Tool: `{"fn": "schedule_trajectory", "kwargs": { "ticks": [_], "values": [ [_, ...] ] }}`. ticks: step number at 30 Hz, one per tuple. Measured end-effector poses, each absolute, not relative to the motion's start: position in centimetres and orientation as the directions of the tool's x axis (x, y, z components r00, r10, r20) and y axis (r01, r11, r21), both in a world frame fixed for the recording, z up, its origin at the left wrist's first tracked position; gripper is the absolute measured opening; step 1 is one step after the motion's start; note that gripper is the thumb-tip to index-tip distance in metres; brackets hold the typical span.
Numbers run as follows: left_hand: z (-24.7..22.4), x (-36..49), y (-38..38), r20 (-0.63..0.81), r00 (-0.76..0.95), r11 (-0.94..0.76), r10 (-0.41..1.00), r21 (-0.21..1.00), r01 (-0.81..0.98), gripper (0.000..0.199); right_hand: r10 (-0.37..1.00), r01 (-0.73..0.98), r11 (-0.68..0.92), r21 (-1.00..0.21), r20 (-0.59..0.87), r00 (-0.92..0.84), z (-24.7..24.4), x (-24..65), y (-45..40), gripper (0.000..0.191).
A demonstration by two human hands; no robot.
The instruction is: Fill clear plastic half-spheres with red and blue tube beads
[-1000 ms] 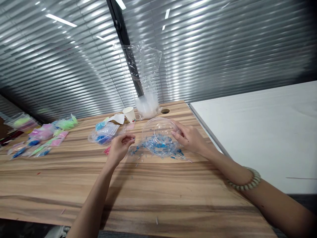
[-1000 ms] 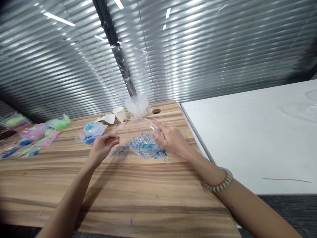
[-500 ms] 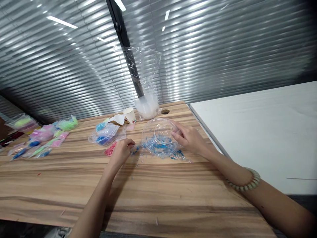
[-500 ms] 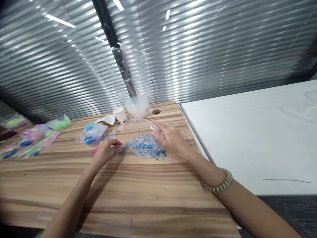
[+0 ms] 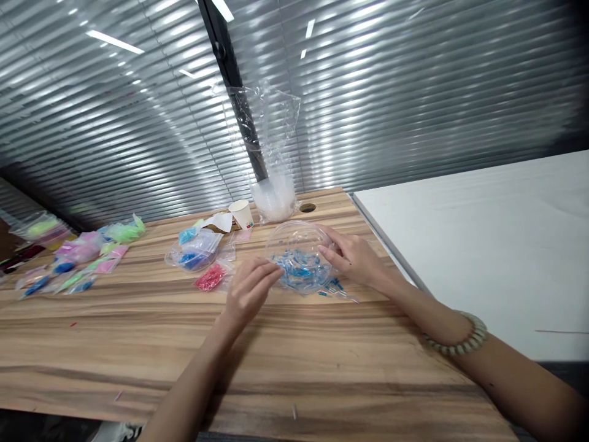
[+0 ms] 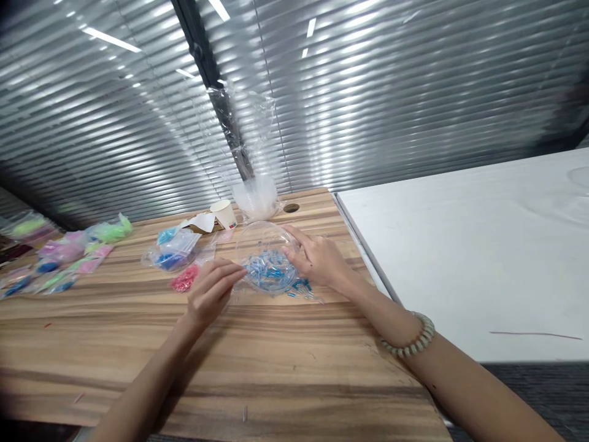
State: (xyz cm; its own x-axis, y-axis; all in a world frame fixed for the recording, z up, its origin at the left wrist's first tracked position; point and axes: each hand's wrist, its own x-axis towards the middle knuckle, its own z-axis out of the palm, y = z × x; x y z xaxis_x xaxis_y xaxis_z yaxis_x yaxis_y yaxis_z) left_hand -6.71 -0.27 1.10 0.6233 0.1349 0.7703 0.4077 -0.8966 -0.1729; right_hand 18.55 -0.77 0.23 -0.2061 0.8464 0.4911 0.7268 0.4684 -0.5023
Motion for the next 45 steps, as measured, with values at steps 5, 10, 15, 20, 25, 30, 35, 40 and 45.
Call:
{"fn": "schedule_trajectory", "kwargs": {
  "ticks": [5, 10, 15, 20, 25, 30, 35, 40, 45],
  "values": [
    [0.2, -5.7, -0.8, 0.654, 0.745, -0.907, 0.135, -0.222, 0.359, 0.027, 0.836, 0.729, 0.484, -0.484, 0.501, -0.223, 0.2, 18.6, -0.8, 0.054],
    [0.0, -5.3, -0.2, 0.577, 0.785, -0.896, 0.225, -0.193, 0.399, 0.027, 0.835, 0.726, 0.487, -0.485, 0.503, -0.224, -0.1, 18.6, -0.7, 0.054],
    [1.2, -6.4, 0.2, 0.623, 0.716, -0.838, 0.313, -0.173, 0.517, 0.023, 0.838, 0.72, 0.484, -0.497, 0.5, -0.218, -0.1, 18.7, -0.7, 0.053],
    [2.8, -9.1, 1.5, 0.627, 0.536, -0.666, 0.565, -0.037, 0.745, 0.022, 0.832, 0.733, 0.483, -0.478, 0.512, -0.214, -0.1, 18.7, -0.7, 0.053],
    [2.5, -10.8, 2.7, 0.271, 0.634, -0.663, 0.724, 0.018, 0.749, 0.02, 0.828, 0.742, 0.48, -0.468, 0.521, -0.208, -0.1, 18.7, -0.6, 0.053],
    [1.5, -10.7, 2.9, 0.16, 0.652, -0.669, 0.741, 0.089, 0.738, 0.022, 0.837, 0.731, 0.476, -0.489, 0.506, -0.206, 0.0, 18.7, -0.7, 0.054],
    [1.2, -10.6, 3.1, 0.156, 0.651, -0.667, 0.743, 0.093, 0.739, 0.024, 0.833, 0.74, 0.481, -0.469, 0.509, -0.219, 0.1, 18.7, -0.7, 0.054],
    [1.1, -10.5, 3.3, 0.163, 0.653, -0.67, 0.739, 0.079, 0.738, 0.021, 0.831, 0.742, 0.483, -0.465, 0.512, -0.22, 0.2, 18.7, -0.8, 0.054],
    [0.9, -10.4, 3.3, 0.178, 0.64, -0.661, 0.747, 0.096, 0.745, 0.023, 0.835, 0.726, 0.486, -0.487, 0.504, -0.221, 0.3, 18.7, -0.8, 0.053]
  ]
}}
